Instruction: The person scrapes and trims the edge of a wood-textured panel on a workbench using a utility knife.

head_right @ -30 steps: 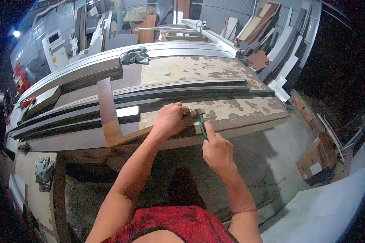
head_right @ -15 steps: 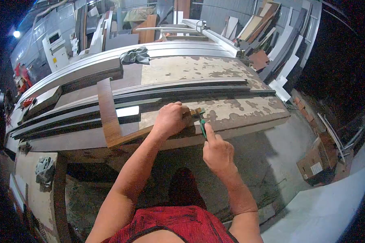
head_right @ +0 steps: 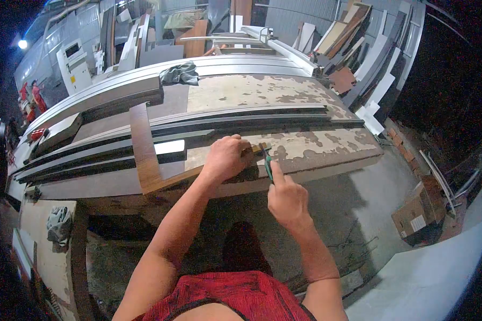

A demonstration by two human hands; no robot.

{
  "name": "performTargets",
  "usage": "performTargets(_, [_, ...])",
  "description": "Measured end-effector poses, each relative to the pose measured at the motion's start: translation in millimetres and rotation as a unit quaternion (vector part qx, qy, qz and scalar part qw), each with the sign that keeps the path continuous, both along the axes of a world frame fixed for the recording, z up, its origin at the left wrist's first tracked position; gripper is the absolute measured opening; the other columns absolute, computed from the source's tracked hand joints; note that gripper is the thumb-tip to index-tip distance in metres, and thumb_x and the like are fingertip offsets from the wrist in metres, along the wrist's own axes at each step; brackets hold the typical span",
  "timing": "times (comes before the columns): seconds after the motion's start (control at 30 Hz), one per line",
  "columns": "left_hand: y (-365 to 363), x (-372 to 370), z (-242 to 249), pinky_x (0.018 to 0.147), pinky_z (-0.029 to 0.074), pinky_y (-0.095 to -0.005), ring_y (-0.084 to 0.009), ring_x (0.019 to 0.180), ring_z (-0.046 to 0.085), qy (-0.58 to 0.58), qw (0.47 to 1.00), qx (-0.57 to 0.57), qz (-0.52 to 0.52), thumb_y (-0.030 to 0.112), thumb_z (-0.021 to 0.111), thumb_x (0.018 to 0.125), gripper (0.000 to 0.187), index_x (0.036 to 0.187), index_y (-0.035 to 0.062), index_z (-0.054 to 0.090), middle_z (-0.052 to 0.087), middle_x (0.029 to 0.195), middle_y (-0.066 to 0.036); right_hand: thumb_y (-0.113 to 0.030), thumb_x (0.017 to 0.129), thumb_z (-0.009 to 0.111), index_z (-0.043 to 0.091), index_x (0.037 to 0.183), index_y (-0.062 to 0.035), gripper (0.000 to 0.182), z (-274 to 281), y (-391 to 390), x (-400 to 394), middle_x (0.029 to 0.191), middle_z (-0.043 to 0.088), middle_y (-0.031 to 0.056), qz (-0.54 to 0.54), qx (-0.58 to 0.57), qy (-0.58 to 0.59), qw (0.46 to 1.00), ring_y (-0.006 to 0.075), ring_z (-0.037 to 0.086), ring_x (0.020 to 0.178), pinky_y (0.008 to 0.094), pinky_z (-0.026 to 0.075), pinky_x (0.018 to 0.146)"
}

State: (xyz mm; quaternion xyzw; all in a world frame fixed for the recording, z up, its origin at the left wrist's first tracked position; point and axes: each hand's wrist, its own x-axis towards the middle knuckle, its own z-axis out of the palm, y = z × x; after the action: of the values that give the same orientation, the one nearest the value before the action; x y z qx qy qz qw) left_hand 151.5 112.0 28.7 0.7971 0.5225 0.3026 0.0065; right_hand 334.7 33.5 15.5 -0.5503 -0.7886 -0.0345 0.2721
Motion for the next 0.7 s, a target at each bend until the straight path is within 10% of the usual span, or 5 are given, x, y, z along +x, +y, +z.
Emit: performTargets(0.7, [-1.1,2.1,0.8,0.077,0.049,-0.0424,-0.0322,0.086,0.061,-0.009,1.000,0.015,0.004,0.020,0.062,0.075,0.020,0.084,0.0041,0.069,0.062,0.087,-0.015,-0.010,0.081,0.053,0.042,0.132,-0.0054,0.052,13.1,0.3,-3.9,0.082,0.062,0.0232,-0.002,-0.026,-0.008,1.000,0.0414,0.062,0.076,0.0505,0.048,0.068])
